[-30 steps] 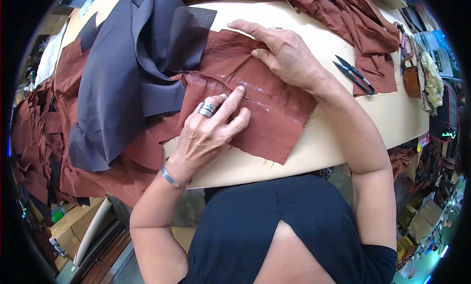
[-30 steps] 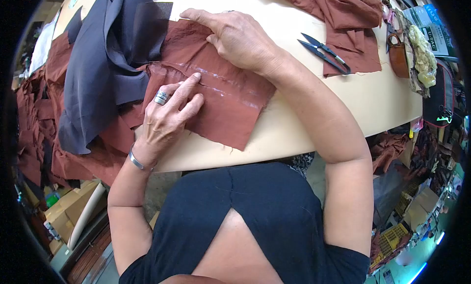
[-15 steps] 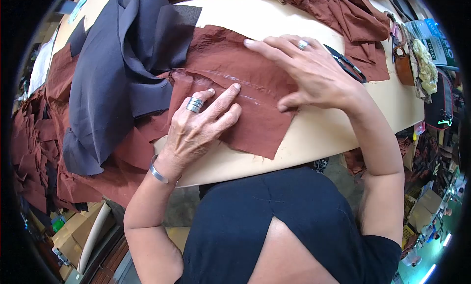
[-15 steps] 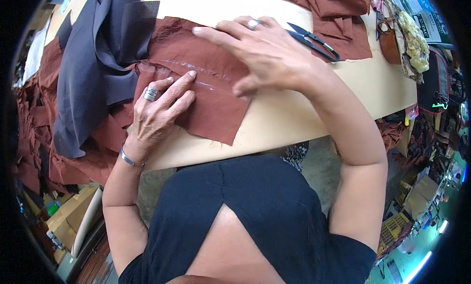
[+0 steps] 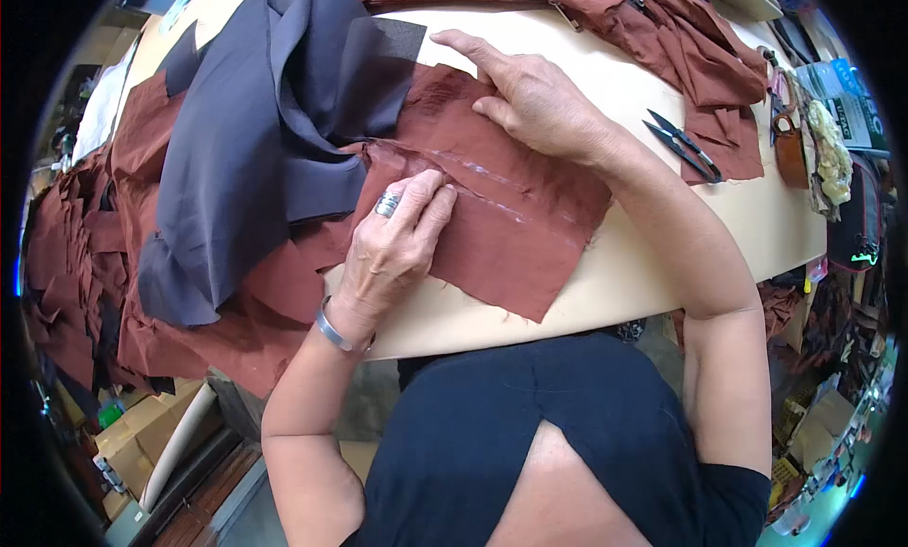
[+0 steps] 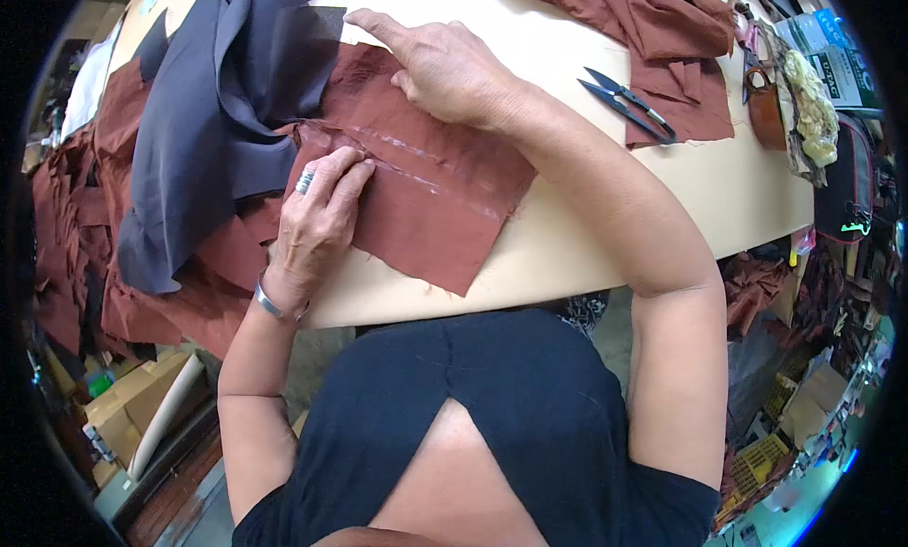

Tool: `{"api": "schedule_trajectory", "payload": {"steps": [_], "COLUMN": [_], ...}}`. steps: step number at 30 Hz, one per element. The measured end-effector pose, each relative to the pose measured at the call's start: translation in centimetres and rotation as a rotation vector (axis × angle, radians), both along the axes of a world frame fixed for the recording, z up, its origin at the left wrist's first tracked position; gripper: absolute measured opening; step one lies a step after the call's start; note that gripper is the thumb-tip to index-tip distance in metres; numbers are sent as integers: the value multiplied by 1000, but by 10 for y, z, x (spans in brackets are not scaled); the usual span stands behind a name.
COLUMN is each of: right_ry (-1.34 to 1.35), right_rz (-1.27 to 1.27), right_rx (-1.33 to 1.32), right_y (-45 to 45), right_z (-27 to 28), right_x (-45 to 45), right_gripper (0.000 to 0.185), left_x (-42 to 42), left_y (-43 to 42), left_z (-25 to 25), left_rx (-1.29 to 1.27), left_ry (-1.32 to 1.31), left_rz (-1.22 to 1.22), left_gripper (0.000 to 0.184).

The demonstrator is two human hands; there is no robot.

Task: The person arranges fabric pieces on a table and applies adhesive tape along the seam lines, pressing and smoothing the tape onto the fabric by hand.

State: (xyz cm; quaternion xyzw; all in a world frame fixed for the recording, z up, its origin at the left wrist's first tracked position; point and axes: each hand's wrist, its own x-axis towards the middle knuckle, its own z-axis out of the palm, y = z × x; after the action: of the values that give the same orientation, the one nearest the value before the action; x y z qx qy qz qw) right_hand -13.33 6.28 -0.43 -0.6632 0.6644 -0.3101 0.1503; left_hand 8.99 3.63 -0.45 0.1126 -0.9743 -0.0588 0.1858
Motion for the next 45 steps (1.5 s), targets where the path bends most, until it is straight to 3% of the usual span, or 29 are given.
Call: {"api": "schedule_trajectory", "payload": {"steps": [7,13,19,23,25,34,37,40,43,45], "right_ry": [-51,-99,-92,-107,-98,-101,-137,-46,130,222], "right_rz": [21,23,33,38,28,36,53,98,121,115], "right_rx": [-201,-123,-136,-168,-173,-117,-131,53,-138,25], "right_y": [-4,-5,-3,-2,-2,-2,-2,1,6,20], "right_z": [-8,-10,-5,-5,-6,-4,-8,8,5,13], "right_x": [-2,-4,-2,-2,-2,-4,-4,-8,-2,3], "right_gripper": [61,69,58,57,57,57,68,75,90,100], "left_x": [-4,-1,-3,0,1,1,4,6,5,4], "left_y": [-2,1,6,-1,-2,2,1,1,5,6], "left_z": [9,4,16,14,10,0,3,6,5,5], "left_rx": [-61,-107,-243,-96,5,-62,-96,-106,-86,-80], "left_ry": [-99,-91,-175,-100,-32,-75,-95,-145,-152,-152], "left_rz": [-49,-43,-170,-179,-54,12,-75,-86,-33,-29], "left_gripper": [24,23,20,22,24,23,22,21,21,20]}}
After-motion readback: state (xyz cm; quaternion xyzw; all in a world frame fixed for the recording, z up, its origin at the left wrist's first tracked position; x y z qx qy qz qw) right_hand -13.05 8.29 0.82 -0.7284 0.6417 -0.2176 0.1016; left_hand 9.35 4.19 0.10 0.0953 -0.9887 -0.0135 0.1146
